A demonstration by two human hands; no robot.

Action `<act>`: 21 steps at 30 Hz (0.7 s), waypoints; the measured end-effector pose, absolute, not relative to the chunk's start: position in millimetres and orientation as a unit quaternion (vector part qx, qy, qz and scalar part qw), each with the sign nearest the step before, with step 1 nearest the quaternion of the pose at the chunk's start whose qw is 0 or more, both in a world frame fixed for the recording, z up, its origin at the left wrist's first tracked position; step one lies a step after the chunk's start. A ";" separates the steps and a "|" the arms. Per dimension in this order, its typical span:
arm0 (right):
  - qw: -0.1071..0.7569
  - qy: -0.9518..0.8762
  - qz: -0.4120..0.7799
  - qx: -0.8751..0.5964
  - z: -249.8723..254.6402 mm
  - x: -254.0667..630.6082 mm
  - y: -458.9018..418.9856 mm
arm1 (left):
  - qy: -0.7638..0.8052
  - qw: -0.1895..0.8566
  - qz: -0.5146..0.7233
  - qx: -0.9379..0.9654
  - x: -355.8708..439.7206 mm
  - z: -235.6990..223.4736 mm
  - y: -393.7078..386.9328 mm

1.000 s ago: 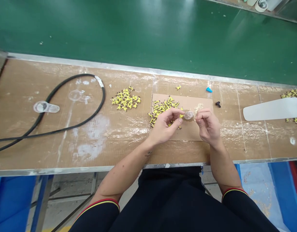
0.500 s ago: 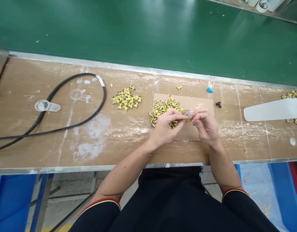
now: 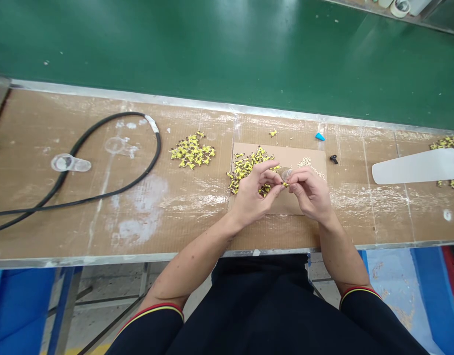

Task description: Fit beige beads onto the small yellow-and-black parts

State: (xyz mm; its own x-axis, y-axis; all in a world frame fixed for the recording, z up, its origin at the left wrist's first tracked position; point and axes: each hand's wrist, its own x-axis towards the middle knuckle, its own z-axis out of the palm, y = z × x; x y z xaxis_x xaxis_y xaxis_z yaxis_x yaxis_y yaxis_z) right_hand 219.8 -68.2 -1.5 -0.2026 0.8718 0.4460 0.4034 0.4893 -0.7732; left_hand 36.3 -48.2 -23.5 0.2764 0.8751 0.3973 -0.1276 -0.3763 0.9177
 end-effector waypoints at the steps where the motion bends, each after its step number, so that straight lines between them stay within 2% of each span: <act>1: 0.457 -0.733 0.254 -0.434 -1.2 219.5 -68.0 | 0.290 0.472 0.527 0.645 36.4 -23.7 -48.1; 10: 0.435 -0.755 0.229 -0.434 -1.7 220.1 -67.6 | 0.284 0.436 0.529 0.670 36.3 -23.8 -47.6; 17: 0.427 -0.761 0.204 -0.444 -3.5 220.1 -66.9 | 0.277 0.240 0.538 0.759 35.7 -27.4 -45.8; 21: 0.430 -0.760 0.196 -0.447 -1.9 218.3 -67.7 | 0.270 0.186 0.544 0.772 36.2 -27.3 -44.2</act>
